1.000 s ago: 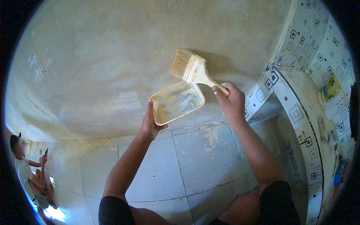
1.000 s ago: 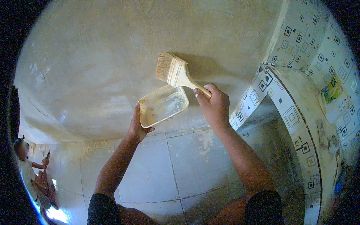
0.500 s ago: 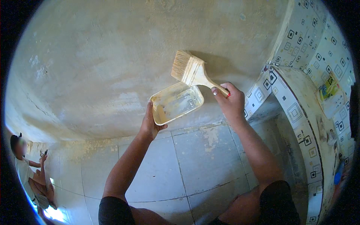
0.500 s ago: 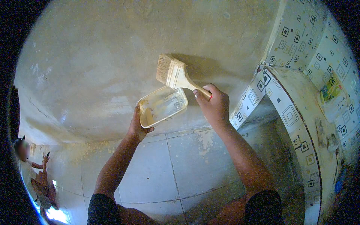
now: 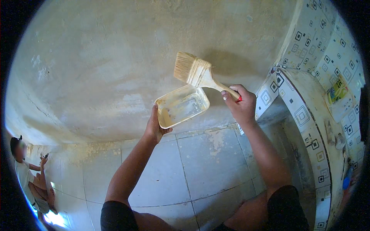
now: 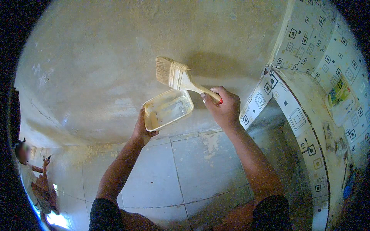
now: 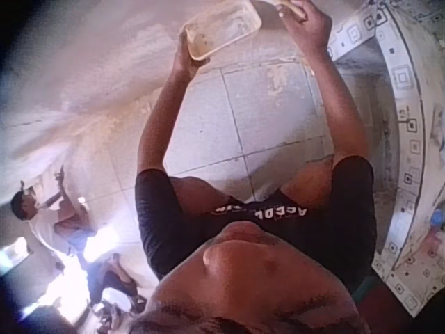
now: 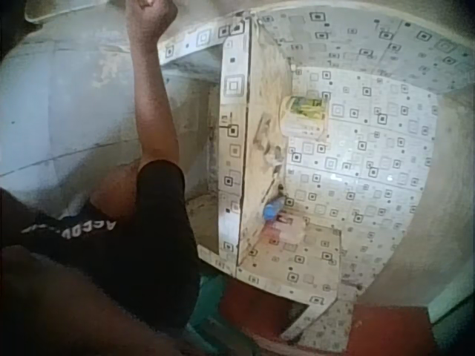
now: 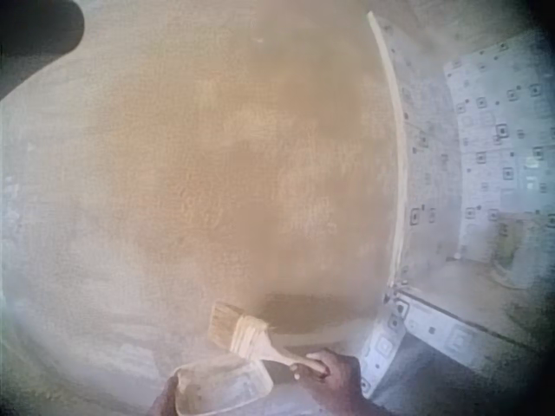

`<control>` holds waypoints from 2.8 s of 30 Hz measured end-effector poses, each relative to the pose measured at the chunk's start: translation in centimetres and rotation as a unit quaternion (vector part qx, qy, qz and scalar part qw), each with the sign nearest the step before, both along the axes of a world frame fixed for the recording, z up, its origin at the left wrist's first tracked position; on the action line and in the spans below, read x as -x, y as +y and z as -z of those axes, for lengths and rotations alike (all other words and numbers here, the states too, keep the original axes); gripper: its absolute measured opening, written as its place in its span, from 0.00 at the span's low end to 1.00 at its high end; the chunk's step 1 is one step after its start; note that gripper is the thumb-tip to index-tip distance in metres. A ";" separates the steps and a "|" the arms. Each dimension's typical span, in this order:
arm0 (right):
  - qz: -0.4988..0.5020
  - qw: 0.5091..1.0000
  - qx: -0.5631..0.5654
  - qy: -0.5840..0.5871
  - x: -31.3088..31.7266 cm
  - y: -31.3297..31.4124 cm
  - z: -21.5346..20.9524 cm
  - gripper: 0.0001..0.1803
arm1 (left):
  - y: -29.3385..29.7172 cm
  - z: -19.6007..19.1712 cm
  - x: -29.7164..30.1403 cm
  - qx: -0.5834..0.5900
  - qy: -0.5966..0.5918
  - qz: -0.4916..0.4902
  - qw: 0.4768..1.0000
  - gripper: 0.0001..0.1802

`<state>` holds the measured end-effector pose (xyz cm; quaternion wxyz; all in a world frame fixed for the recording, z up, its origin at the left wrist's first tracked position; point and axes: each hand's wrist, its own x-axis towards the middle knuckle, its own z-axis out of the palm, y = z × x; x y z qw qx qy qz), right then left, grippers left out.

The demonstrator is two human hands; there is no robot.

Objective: Painting a wall or ceiling using a brush and a small tray of paint.

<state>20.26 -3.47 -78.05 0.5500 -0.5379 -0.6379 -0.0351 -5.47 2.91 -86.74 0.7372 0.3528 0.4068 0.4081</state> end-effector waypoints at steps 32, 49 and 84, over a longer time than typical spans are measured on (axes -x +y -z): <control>-0.161 0.927 0.208 0.268 -0.2 1.0 0.6 0.12 | -0.2 -0.3 0.2 -0.010 0.020 0.006 1.000 0.35; -0.194 0.886 0.291 0.304 -0.8 0.6 0.4 0.12 | -0.3 -0.5 0.3 -0.012 0.015 0.005 1.000 0.33; -0.039 0.994 0.053 -0.090 -0.2 0.1 1.7 0.11 | 0.4 0.7 0.8 0.010 0.001 0.015 1.000 0.32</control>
